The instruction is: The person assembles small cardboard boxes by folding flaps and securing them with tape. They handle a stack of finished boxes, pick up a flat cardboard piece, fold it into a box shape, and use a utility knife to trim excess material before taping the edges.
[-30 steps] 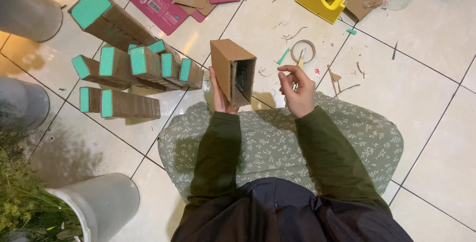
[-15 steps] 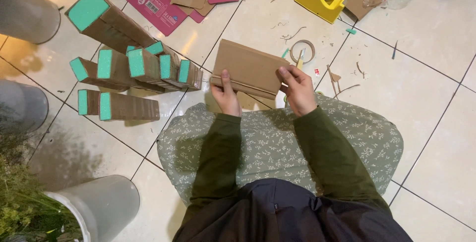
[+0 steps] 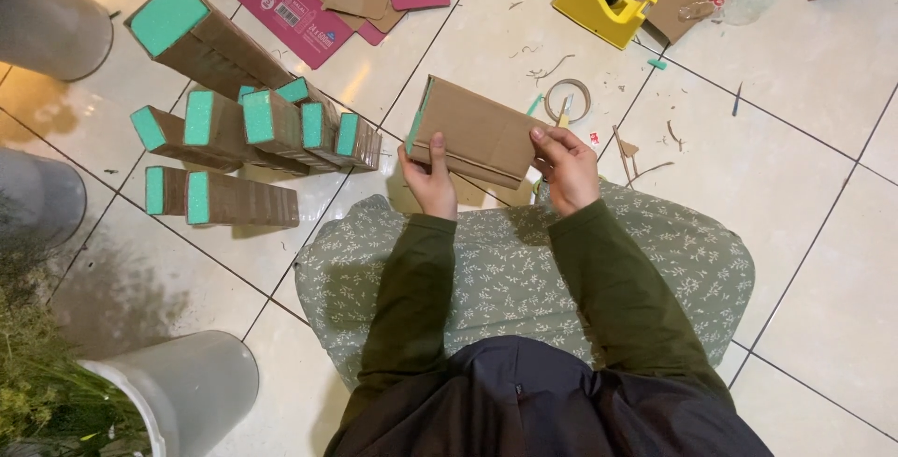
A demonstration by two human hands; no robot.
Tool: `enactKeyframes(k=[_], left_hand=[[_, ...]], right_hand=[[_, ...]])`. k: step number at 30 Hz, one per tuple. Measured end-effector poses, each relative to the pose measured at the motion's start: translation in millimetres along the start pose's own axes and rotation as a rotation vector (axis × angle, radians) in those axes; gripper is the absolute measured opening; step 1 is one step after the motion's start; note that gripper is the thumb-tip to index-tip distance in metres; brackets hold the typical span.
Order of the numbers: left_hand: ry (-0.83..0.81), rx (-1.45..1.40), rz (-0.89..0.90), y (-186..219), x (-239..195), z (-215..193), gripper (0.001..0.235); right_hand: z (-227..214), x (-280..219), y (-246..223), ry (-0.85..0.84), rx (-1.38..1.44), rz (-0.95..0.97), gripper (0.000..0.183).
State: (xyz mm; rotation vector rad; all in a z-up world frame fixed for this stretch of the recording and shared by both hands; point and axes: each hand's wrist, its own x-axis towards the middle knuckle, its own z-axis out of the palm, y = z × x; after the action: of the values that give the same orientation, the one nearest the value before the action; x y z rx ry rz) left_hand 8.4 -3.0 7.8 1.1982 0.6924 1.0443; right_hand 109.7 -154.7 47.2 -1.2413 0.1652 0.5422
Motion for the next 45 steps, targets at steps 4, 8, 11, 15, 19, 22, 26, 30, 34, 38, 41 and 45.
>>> enactKeyframes(k=[4, 8, 11, 15, 19, 22, 26, 30, 34, 38, 41, 45], left_hand=[[0.014, 0.048, 0.063, -0.4, -1.5, -0.1, 0.04], [-0.036, 0.191, 0.186, -8.1, 0.7, -2.0, 0.056], [-0.145, 0.245, 0.28, -1.8, -2.1, -0.4, 0.062], [-0.247, 0.332, 0.517, 22.0, 0.9, 5.7, 0.064], [-0.284, 0.437, 0.577, -2.2, 5.9, -2.8, 0.056], [-0.276, 0.39, 0.562, -2.8, 7.0, -0.5, 0.063], [-0.329, 0.369, 0.508, 1.5, 3.2, 1.0, 0.065], [-0.395, 0.347, 0.411, 12.2, -1.3, 3.8, 0.066], [-0.423, 0.305, 0.36, 22.5, -4.3, 5.1, 0.065], [-0.427, 0.319, 0.341, 20.2, -5.9, 4.9, 0.065], [-0.415, 0.348, 0.339, 18.9, -6.2, 3.5, 0.066], [-0.347, 0.385, 0.319, 13.7, -5.3, 3.8, 0.067]], right_hand=[[-20.9, 12.4, 8.3, 0.04, -0.113, 0.012, 0.049], [-29.6, 21.6, 19.1, 0.04, -0.051, -0.152, 0.032], [-18.3, 12.8, 12.9, 0.036, -0.137, -0.252, 0.038], [-18.7, 15.2, 19.9, 0.005, -0.211, -0.26, 0.036], [-18.6, 15.0, 18.7, 0.001, -0.222, -0.271, 0.034], [-19.0, 15.7, 19.6, -0.029, -0.243, -0.252, 0.032], [-20.9, 19.5, 27.9, -0.071, -0.277, -0.25, 0.028], [-19.4, 14.4, 22.7, -0.07, -0.269, -0.251, 0.028], [-16.1, 10.8, 18.2, -0.069, -0.265, -0.239, 0.028], [-15.9, 10.2, 18.5, -0.066, -0.266, -0.238, 0.028], [-15.8, 6.3, 15.2, -0.069, -0.304, -0.253, 0.029], [-12.9, 3.8, 10.9, -0.085, -0.329, -0.237, 0.03]])
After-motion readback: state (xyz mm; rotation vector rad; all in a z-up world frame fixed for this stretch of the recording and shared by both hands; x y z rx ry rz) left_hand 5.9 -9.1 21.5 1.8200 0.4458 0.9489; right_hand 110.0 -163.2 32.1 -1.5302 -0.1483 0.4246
